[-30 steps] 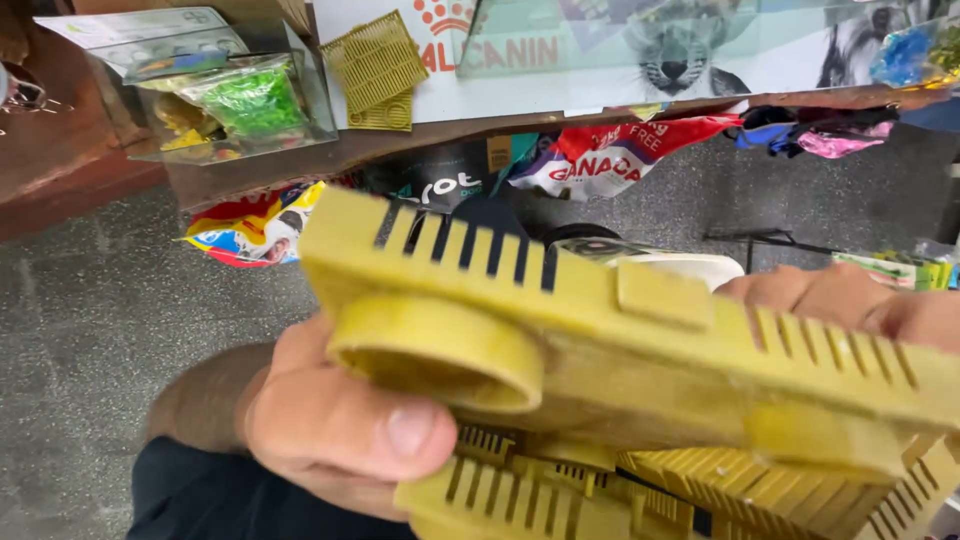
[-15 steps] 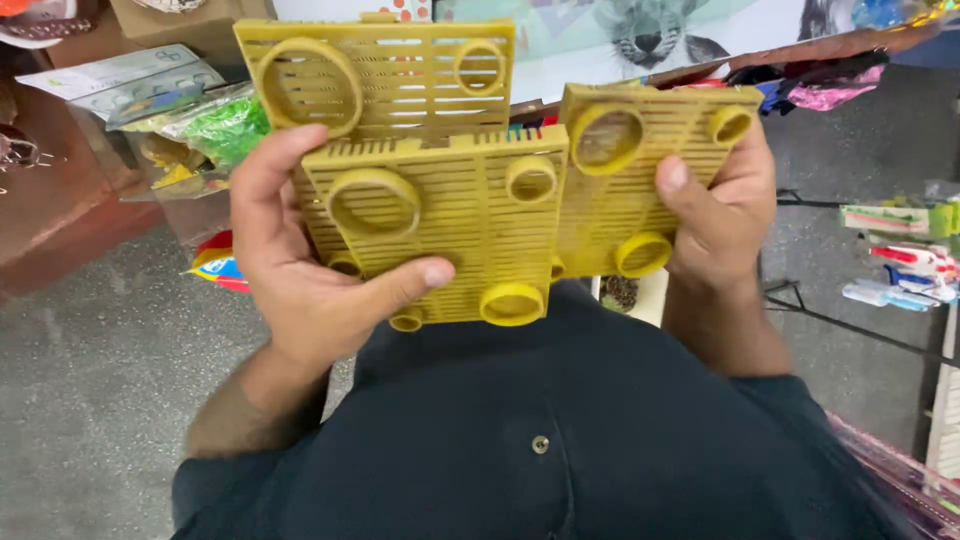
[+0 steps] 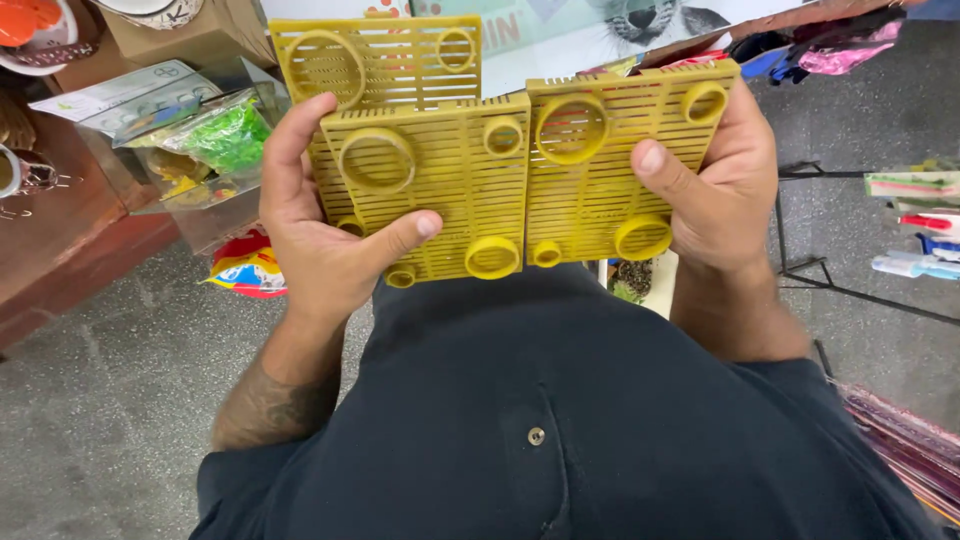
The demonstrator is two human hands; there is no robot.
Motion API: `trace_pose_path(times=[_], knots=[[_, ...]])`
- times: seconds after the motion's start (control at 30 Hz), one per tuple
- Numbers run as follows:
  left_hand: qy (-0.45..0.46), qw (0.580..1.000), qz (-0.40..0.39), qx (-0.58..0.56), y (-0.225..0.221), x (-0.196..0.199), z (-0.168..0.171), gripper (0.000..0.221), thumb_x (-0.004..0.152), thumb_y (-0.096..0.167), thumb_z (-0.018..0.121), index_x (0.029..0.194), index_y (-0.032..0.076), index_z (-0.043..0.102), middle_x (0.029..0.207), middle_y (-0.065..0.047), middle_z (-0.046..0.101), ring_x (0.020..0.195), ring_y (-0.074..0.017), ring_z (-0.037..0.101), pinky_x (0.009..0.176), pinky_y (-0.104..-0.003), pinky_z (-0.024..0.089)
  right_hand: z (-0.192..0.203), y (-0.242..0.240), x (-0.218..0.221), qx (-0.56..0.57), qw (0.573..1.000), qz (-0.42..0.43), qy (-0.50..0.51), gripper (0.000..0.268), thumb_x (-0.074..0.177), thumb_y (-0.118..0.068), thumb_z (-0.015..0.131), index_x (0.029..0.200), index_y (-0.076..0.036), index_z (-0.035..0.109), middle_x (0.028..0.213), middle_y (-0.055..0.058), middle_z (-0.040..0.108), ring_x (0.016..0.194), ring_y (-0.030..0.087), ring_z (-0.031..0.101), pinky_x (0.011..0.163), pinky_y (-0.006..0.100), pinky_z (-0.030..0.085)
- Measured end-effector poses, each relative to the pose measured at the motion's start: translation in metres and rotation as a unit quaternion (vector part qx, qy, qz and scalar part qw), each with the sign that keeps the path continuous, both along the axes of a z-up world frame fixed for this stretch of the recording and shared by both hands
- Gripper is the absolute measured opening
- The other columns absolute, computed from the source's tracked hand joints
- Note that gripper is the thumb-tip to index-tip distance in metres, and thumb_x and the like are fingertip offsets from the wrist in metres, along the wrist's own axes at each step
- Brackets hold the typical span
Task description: The person picks up two yellow plastic grid panels, aligns and interlocks them, then places the assembled unit into a glass display case. They repeat the process with another pair of panels, interlocking them and placing the second assembled unit into the same case.
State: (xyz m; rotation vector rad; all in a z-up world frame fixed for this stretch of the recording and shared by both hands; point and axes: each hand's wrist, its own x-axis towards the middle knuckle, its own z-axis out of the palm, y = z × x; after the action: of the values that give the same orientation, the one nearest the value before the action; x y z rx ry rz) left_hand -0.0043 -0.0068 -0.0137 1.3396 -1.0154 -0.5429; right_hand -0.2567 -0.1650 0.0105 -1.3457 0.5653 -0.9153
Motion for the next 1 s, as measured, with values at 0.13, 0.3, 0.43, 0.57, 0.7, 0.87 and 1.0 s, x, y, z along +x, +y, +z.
trace_pose_path(times=[0.13,0.3,0.43,0.57,0.7,0.87,1.0], knots=[[0.002,1.000,-0.001,0.008,-0.004,-0.005,0.006,0.083,0.083,0.017,0.092,0.149,0.011,0.042,0.146,-0.007,0.046,0.128,-0.0194,0.055,0.112,-0.032,0.052,0.000,0.002,0.000,0.024,1.000,0.004,-0.008,0.046,0.100,-0.014,0.073,0.139,-0.002,0.051,0.134,0.013,0.066,0.123,0.026,0.068,0.113,0.039,0.059],[0.009,1.000,-0.001,0.023,-0.005,-0.009,0.007,0.080,0.086,0.017,0.091,0.149,0.012,0.043,0.144,-0.007,0.048,0.126,-0.0192,0.058,0.109,-0.032,0.055,-0.002,0.002,-0.004,-0.003,1.000,0.002,0.010,0.046,0.100,-0.018,0.074,0.138,-0.004,0.051,0.134,0.013,0.065,0.123,0.026,0.068,0.112,0.039,0.060],[-0.008,1.000,-0.003,0.018,-0.007,-0.008,0.002,0.079,0.087,0.019,0.091,0.149,0.012,0.043,0.145,-0.008,0.047,0.127,-0.0210,0.058,0.109,-0.033,0.057,-0.013,-0.005,-0.012,-0.089,0.996,0.018,0.021,0.044,0.102,-0.015,0.071,0.138,-0.003,0.048,0.131,0.015,0.064,0.123,0.031,0.068,0.109,0.042,0.062],[0.030,0.999,-0.013,0.010,-0.010,-0.008,-0.003,0.080,0.085,0.017,0.091,0.149,0.011,0.043,0.142,-0.009,0.051,0.124,-0.0198,0.060,0.108,-0.032,0.056,-0.021,-0.007,-0.019,-0.118,0.993,0.006,0.032,0.038,0.096,-0.017,0.076,0.119,-0.006,0.048,0.113,0.011,0.067,0.104,0.023,0.069,0.091,0.033,0.061],[0.020,1.000,-0.009,0.014,-0.010,-0.010,-0.004,0.080,0.086,0.014,0.092,0.149,0.010,0.042,0.146,-0.009,0.047,0.128,-0.0203,0.058,0.111,-0.032,0.054,-0.021,-0.016,-0.015,-0.118,0.991,0.065,0.016,0.026,0.104,-0.007,0.066,0.121,-0.003,0.046,0.117,0.016,0.068,0.109,0.029,0.072,0.094,0.037,0.067],[-0.002,1.000,-0.007,0.007,-0.012,-0.010,-0.006,0.079,0.087,0.016,0.092,0.148,0.010,0.043,0.145,-0.009,0.048,0.127,-0.0203,0.059,0.110,-0.033,0.055,-0.010,-0.005,-0.005,0.028,0.999,0.019,-0.003,0.043,0.099,-0.013,0.074,0.134,-0.003,0.051,0.132,0.016,0.066,0.120,0.028,0.070,0.108,0.040,0.063],[0.066,0.997,-0.034,0.017,-0.017,-0.010,-0.005,0.080,0.086,0.013,0.090,0.150,0.010,0.041,0.140,-0.011,0.056,0.123,-0.0188,0.060,0.108,-0.031,0.054,-0.019,-0.007,-0.010,-0.052,0.998,0.027,-0.005,0.045,0.101,-0.013,0.072,0.137,-0.003,0.047,0.132,0.017,0.065,0.121,0.032,0.069,0.108,0.042,0.063]])
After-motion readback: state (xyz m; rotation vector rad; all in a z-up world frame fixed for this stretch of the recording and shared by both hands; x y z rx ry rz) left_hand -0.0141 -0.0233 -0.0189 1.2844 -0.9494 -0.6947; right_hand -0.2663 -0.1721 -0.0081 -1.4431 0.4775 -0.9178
